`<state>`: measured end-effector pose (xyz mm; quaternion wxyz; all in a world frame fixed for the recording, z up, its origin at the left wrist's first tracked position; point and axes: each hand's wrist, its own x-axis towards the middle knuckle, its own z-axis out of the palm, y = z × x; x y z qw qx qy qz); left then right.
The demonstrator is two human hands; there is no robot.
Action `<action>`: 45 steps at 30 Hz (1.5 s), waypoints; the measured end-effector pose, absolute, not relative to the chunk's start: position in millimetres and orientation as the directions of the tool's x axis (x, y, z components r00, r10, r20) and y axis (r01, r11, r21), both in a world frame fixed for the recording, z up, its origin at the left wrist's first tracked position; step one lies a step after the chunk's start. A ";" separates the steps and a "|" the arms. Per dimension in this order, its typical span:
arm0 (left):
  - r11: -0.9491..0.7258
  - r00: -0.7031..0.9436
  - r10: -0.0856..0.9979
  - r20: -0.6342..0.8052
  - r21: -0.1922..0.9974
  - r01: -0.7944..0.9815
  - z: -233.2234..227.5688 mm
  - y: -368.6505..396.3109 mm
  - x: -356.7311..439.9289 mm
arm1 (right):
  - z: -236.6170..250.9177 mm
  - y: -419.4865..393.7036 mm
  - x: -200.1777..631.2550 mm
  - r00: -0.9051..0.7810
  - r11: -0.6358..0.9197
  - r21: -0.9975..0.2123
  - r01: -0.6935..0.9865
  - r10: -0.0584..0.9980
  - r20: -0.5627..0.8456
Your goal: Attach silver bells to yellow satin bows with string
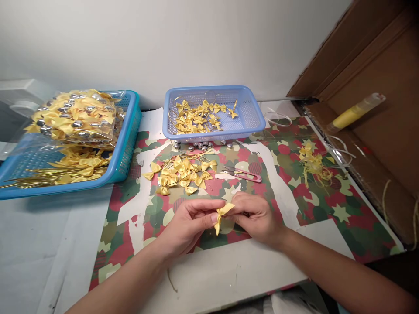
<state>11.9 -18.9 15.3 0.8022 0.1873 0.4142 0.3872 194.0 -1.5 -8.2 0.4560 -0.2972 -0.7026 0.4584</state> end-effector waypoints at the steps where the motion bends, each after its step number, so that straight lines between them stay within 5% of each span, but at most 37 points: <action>1: 0.626 0.355 0.779 -0.516 0.625 -0.466 15.6 -18.7 12.1 | -8.3 -1.6 193.9 -0.403 0.401 -0.916 0.003 0.839 0.366; 10: 0.519 0.321 0.852 -0.414 0.747 -0.416 11.0 -20.6 9.2 | -10.1 -2.8 193.6 -0.403 0.334 -0.942 0.043 0.868 0.289; 14: 0.280 0.178 0.953 -0.244 0.934 -0.222 12.7 -19.4 7.4 | -7.7 1.1 192.4 -0.413 0.357 -0.922 0.153 0.870 0.269; 18: 0.126 0.138 0.983 -0.120 0.991 -0.035 13.6 -19.0 11.5 | -5.9 4.9 190.9 -0.422 0.481 -0.833 0.272 0.838 0.346; 45: 0.201 0.137 0.968 -0.210 0.976 0.079 6.9 -20.1 15.4 | -9.8 3.3 188.8 -0.380 0.380 -0.857 0.348 0.893 0.241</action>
